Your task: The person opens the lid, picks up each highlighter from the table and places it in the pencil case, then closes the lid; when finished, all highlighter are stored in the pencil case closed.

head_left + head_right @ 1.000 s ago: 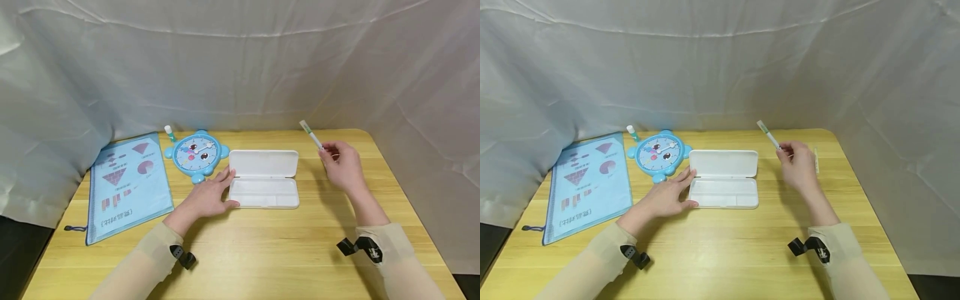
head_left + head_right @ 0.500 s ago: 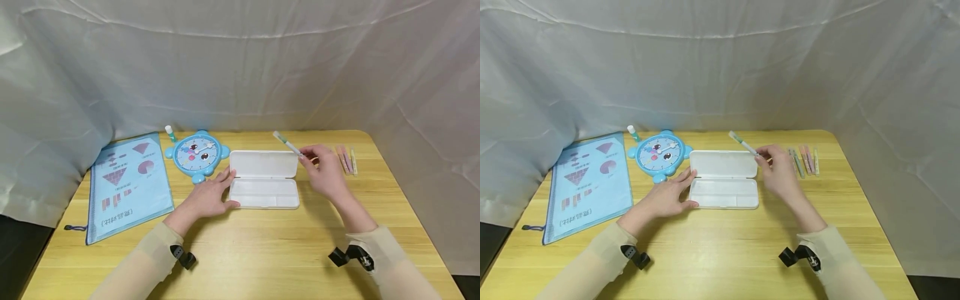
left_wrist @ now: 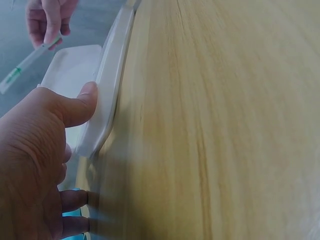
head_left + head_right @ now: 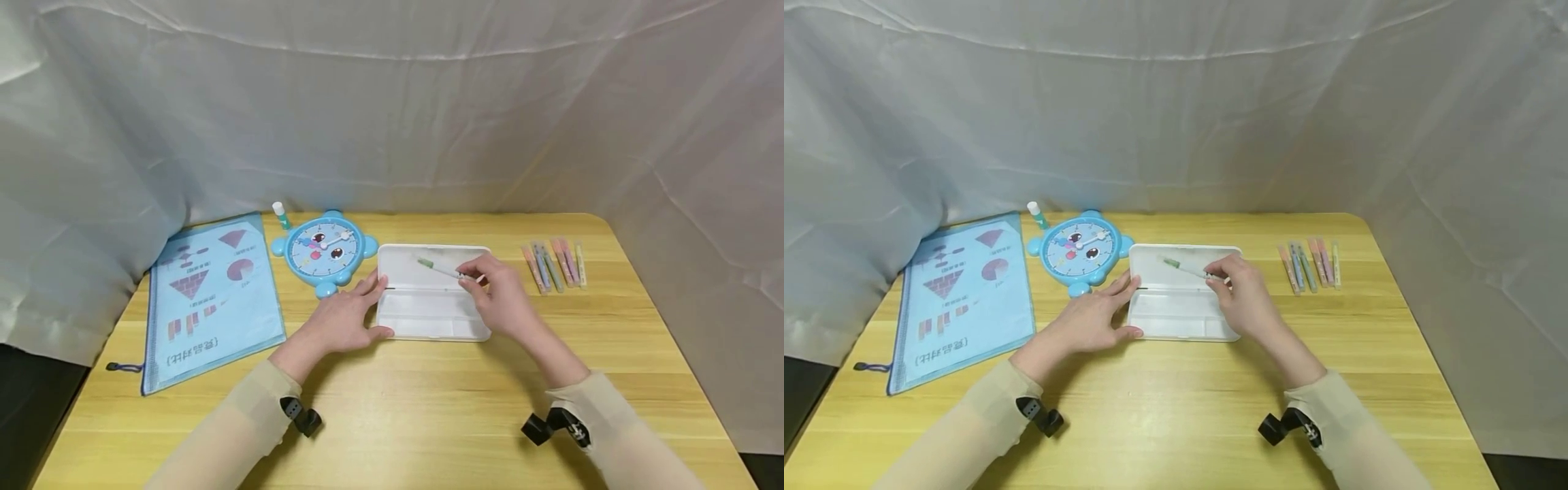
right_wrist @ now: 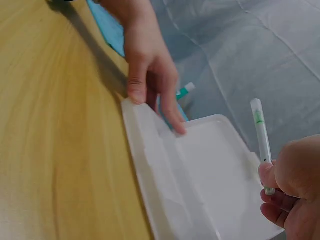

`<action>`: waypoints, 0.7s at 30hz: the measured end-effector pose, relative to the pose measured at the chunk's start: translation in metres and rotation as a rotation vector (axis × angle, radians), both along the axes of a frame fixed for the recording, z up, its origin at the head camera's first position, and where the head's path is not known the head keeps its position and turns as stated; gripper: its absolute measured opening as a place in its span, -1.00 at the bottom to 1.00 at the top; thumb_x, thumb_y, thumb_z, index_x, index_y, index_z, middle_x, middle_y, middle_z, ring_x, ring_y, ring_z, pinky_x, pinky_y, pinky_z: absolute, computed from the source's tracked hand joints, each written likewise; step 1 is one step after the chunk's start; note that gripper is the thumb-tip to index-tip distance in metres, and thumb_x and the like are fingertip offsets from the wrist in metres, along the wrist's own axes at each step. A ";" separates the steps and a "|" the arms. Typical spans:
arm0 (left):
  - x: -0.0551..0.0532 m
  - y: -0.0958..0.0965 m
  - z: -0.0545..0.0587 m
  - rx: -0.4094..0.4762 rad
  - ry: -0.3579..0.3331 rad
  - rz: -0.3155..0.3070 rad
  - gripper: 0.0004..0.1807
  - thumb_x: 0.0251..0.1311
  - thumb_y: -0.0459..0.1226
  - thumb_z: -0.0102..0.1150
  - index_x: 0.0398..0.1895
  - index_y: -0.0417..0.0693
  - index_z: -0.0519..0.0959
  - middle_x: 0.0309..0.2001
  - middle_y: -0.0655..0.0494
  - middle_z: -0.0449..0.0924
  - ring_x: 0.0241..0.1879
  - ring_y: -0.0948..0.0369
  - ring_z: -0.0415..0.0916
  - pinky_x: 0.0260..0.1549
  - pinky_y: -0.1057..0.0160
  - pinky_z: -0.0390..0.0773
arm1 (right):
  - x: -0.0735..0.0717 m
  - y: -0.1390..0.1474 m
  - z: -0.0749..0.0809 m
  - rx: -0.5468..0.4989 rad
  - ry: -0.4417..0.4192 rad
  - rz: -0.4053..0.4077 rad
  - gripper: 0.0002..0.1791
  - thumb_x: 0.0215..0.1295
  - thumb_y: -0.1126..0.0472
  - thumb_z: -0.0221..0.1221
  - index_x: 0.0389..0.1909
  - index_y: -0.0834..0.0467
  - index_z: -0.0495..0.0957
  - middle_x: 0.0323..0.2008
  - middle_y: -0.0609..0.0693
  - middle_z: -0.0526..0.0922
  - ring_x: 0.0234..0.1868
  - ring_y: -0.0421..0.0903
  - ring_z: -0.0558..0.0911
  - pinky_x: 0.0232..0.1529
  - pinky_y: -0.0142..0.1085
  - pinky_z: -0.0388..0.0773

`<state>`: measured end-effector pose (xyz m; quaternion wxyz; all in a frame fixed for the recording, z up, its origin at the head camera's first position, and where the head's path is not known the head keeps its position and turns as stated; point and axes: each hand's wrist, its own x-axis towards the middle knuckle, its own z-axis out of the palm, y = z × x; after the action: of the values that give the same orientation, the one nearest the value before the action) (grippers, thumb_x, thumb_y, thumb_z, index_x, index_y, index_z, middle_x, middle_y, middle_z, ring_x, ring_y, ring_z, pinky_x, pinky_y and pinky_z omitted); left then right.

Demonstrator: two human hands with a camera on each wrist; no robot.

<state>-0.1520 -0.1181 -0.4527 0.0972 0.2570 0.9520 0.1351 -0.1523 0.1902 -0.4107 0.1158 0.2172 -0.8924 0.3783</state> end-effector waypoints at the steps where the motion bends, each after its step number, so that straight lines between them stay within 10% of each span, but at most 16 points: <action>1: 0.000 0.000 0.000 -0.001 0.002 0.001 0.12 0.29 0.38 0.21 0.73 0.11 -0.02 0.71 0.14 -0.20 0.37 -0.23 0.45 0.02 -0.13 0.60 | 0.000 -0.001 -0.003 0.006 -0.007 0.010 -0.85 0.37 0.49 0.32 -0.08 0.32 0.70 -0.22 0.11 0.71 -0.20 0.00 0.67 -0.17 -0.06 0.66; 21: 0.000 0.001 0.001 -0.008 -0.002 0.003 0.14 0.27 0.39 0.22 0.72 0.10 -0.02 0.71 0.12 -0.19 0.39 -0.18 0.43 0.00 -0.06 0.61 | 0.003 -0.015 -0.038 0.176 -0.173 0.119 -0.87 0.41 0.45 0.30 -0.08 0.29 0.73 -0.16 0.06 0.70 -0.08 0.04 0.68 0.02 0.00 0.64</action>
<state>-0.1524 -0.1168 -0.4515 0.0992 0.2549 0.9528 0.1315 -0.1496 0.1757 -0.4491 -0.0039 0.2454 -0.9144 0.3219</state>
